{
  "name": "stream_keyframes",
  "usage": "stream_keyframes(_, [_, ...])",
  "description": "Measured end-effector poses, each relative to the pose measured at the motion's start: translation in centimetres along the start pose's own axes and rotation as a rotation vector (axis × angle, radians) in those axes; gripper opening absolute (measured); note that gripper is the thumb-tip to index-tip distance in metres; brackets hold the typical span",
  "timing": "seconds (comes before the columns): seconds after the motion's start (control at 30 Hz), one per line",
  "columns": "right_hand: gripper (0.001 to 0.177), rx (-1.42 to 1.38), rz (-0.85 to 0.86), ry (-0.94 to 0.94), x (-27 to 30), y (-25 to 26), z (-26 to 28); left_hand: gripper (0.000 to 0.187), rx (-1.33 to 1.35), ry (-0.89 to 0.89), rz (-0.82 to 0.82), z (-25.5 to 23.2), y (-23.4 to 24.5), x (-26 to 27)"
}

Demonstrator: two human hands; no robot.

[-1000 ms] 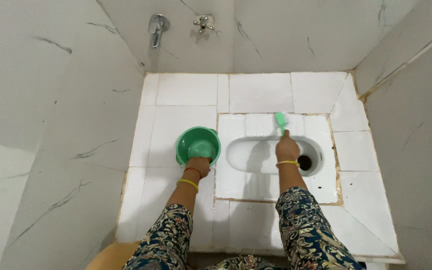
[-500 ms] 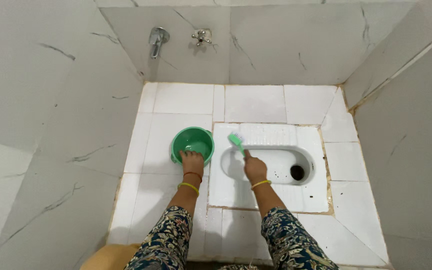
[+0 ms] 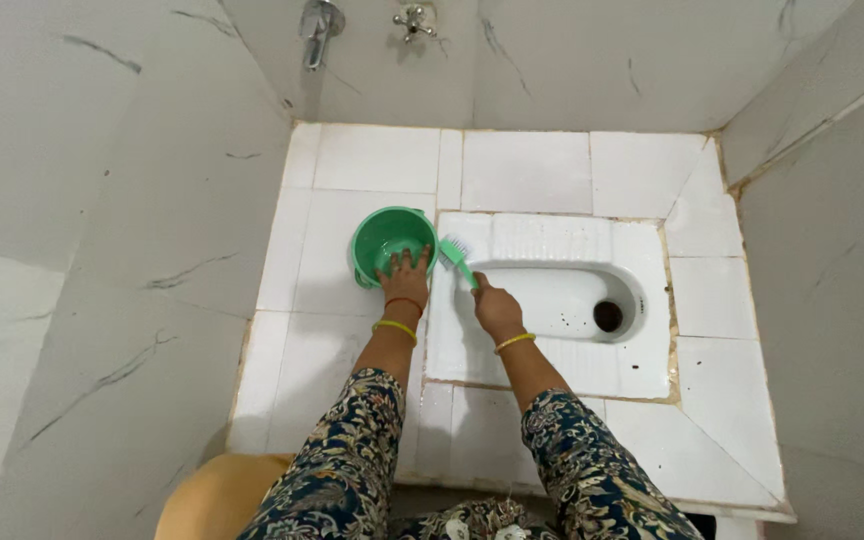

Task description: The person turns on a faucet to fill a bucket with water, then scrubs a squat toilet and the surrounding tiles using a brush and water from the bucket.

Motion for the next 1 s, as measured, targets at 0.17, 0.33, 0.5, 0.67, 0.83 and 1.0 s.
stream_keyframes(0.17, [0.038,0.123,-0.187,-0.102,-1.6,4.8,-6.3,0.066,0.029,-0.006,0.099,0.1,0.5,-0.3])
stream_keyframes(0.33, [0.043,-0.285,-0.272,-0.461,-1.2,9.3,-13.9,0.038,0.200,0.053,-0.010,0.3,0.7,-0.8])
stream_keyframes(0.5, [0.040,-0.211,-0.223,-0.255,-2.9,4.8,-7.7,0.050,0.026,0.043,0.131,0.1,0.7,-0.8])
stream_keyframes(0.67, [0.043,0.005,0.124,-0.009,-2.3,0.7,-0.1,0.055,0.027,0.026,0.155,0.3,1.1,-1.0])
stream_keyframes(0.83, [0.044,0.215,-0.126,-0.141,-2.2,5.7,-8.6,0.064,-0.038,-0.006,0.227,0.6,0.7,-1.3])
stream_keyframes(1.0, [0.049,0.010,-0.282,-0.400,-1.7,10.1,-17.1,0.062,-0.018,-0.034,0.227,1.2,-0.4,-2.5])
Point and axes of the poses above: each hand's wrist, its own x-axis away from the middle knuckle, its own y-axis out of the back of the hand, z = x × y, the point moved 3 cm from there along -x, towards the middle knuckle, and after that the axes turned 15 degrees about z, right-handed, at the moved point
